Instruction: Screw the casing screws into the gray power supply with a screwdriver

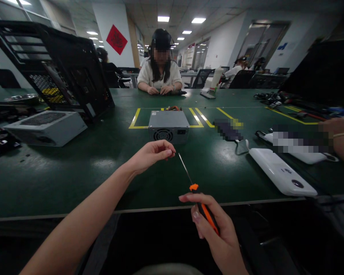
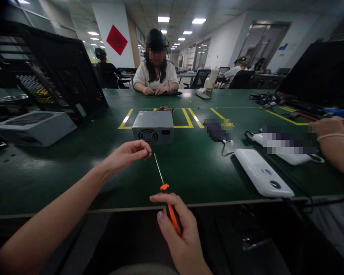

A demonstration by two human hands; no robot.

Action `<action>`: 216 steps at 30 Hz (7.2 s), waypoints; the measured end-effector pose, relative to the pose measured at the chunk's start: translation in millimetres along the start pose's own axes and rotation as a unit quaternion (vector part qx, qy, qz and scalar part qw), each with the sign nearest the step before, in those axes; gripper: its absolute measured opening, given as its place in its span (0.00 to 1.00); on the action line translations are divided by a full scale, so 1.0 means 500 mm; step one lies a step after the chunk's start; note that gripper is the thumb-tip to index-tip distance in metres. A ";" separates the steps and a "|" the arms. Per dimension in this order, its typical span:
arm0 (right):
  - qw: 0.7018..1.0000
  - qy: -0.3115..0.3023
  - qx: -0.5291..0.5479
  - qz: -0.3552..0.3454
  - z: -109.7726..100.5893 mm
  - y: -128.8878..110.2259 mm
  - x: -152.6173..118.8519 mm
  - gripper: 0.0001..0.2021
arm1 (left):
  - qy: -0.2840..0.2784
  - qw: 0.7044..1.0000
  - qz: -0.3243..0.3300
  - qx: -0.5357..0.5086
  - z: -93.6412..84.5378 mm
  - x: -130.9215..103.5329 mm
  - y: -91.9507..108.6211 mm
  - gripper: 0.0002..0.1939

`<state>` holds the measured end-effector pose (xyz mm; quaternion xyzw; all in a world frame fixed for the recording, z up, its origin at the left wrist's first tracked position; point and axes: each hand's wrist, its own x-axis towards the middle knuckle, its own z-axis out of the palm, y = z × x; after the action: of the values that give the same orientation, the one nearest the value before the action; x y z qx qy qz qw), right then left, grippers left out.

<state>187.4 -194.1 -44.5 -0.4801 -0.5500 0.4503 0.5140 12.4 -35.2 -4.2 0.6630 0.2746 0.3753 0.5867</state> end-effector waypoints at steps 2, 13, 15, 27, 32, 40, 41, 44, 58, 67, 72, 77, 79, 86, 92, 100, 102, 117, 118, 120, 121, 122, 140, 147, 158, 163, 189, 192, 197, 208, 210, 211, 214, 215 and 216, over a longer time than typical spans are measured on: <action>1.000 0.005 0.004 -0.009 0.006 -0.007 -0.011 0.11 | -0.006 0.999 0.001 -0.051 0.003 -0.004 0.004 0.09; 1.000 0.011 0.022 -0.002 0.018 -0.021 -0.027 0.09 | -0.026 0.990 -0.018 -0.135 -0.002 -0.008 0.007 0.18; 0.999 0.017 0.036 0.007 0.020 -0.022 -0.026 0.09 | -0.029 0.990 -0.023 -0.135 -0.001 -0.008 0.008 0.20; 0.996 0.036 0.075 0.036 0.032 -0.020 -0.024 0.11 | -0.037 0.991 -0.028 -0.122 0.000 -0.005 0.004 0.18; 0.988 0.104 0.106 0.041 0.037 -0.009 -0.023 0.20 | -0.028 0.991 -0.034 -0.123 0.001 -0.006 0.006 0.16; 0.967 0.008 0.224 0.120 0.042 0.005 0.005 0.17 | -0.004 0.990 -0.064 -0.128 0.003 -0.005 -0.005 0.15; 0.962 0.005 0.240 0.130 0.043 0.004 0.008 0.17 | 0.001 0.990 -0.071 -0.124 0.003 -0.004 -0.007 0.15; 0.947 0.015 0.280 0.155 0.049 -0.001 0.014 0.16 | 0.004 0.989 -0.081 -0.124 0.004 -0.003 -0.010 0.16; 0.894 0.060 0.379 0.230 0.051 -0.007 0.027 0.16 | -0.012 0.983 -0.080 -0.164 0.008 0.001 -0.013 0.18; 0.884 0.059 0.395 0.242 0.054 -0.011 0.030 0.15 | 0.011 0.983 -0.085 -0.160 0.007 0.001 -0.011 0.13; 0.872 0.060 0.414 0.254 0.053 -0.007 0.029 0.15 | 0.006 0.986 -0.081 -0.146 0.010 0.000 -0.011 0.12; 0.861 0.104 0.448 0.219 0.041 -0.017 0.055 0.12 | 0.006 0.987 -0.080 -0.137 0.012 0.003 -0.015 0.17; 0.854 0.119 0.467 0.198 0.031 -0.023 0.082 0.09 | 0.020 0.989 -0.086 -0.119 0.012 0.005 -0.017 0.18; 0.815 0.142 0.514 0.227 0.004 -0.023 0.182 0.03 | 0.047 0.991 -0.108 -0.056 0.012 0.008 -0.024 0.17; 0.810 0.132 0.517 0.242 0.001 -0.015 0.210 0.05 | 0.032 0.993 -0.105 -0.038 0.009 0.007 -0.028 0.16; 0.814 0.131 0.516 0.234 0.000 -0.009 0.224 0.05 | 0.026 0.994 -0.101 -0.032 0.007 0.007 -0.028 0.15; 0.822 0.133 0.505 0.229 0.001 -0.008 0.226 0.05 | 0.026 0.994 -0.099 -0.031 0.006 0.007 -0.029 0.15; 0.977 0.192 -0.041 -0.079 -0.089 0.002 0.228 0.21 | 0.092 0.990 -0.059 0.090 0.006 0.017 -0.036 0.13; 0.965 0.208 -0.111 -0.117 -0.097 -0.006 0.232 0.19 | 0.099 0.987 -0.049 0.118 0.007 0.020 -0.040 0.12; 0.926 0.233 -0.232 -0.185 -0.108 -0.025 0.243 0.16 | 0.109 0.975 -0.019 0.192 0.007 0.024 -0.050 0.11; 0.905 0.240 -0.277 -0.215 -0.110 -0.034 0.250 0.14 | 0.115 0.965 0.001 0.235 0.007 0.025 -0.054 0.10; 0.887 0.243 -0.308 -0.242 -0.111 -0.042 0.259 0.12 | 0.120 0.953 0.022 0.278 0.007 0.026 -0.058 0.10; 0.738 0.080 -0.379 -0.552 -0.097 0.003 0.323 0.22 | 0.163 0.695 0.217 0.666 0.011 0.092 -0.053 0.15; 0.776 0.104 -0.340 -0.521 -0.114 0.015 0.316 0.22 | 0.144 0.672 0.208 0.696 0.004 0.089 -0.074 0.16; 0.768 0.098 -0.346 -0.529 -0.109 0.007 0.306 0.19 | 0.177 0.687 0.200 0.676 0.016 0.096 -0.081 0.20; 0.759 0.100 -0.367 -0.528 -0.105 0.009 0.306 0.18 | 0.184 0.685 0.194 0.677 0.021 0.097 -0.084 0.22; 0.755 0.102 -0.377 -0.527 -0.101 0.019 0.308 0.19 | 0.167 0.638 0.173 0.731 0.033 0.096 -0.085 0.27; 0.759 0.118 -0.375 -0.519 -0.101 0.019 0.308 0.18 | 0.169 0.638 0.171 0.731 0.034 0.095 -0.082 0.27; 0.766 0.117 -0.364 -0.517 -0.100 0.013 0.308 0.20 | 0.171 0.635 0.176 0.733 0.034 0.096 -0.084 0.27; 0.728 0.109 -0.369 -0.567 -0.106 0.022 0.316 0.18 | 0.184 0.628 0.170 0.737 0.032 0.095 -0.084 0.23; 0.727 0.108 -0.375 -0.565 -0.105 0.021 0.316 0.18 | 0.184 0.624 0.170 0.740 0.032 0.094 -0.082 0.23; 0.726 0.106 -0.378 -0.565 -0.105 0.021 0.315 0.17 | 0.184 0.623 0.170 0.741 0.032 0.094 -0.082 0.23; 0.722 0.101 -0.383 -0.567 -0.104 0.021 0.314 0.17 | 0.185 0.621 0.173 0.742 0.033 0.096 -0.082 0.23; 0.722 0.100 -0.384 -0.567 -0.104 0.021 0.314 0.17 | 0.185 0.620 0.172 0.743 0.034 0.096 -0.082 0.23; 0.722 0.100 -0.384 -0.567 -0.103 0.020 0.313 0.17 | 0.186 0.619 0.172 0.744 0.035 0.097 -0.083 0.23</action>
<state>237.9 -37.3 -30.4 -0.2773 -0.7910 -0.2255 0.4966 57.3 0.6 -36.8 0.8240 0.4441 0.2519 -0.2456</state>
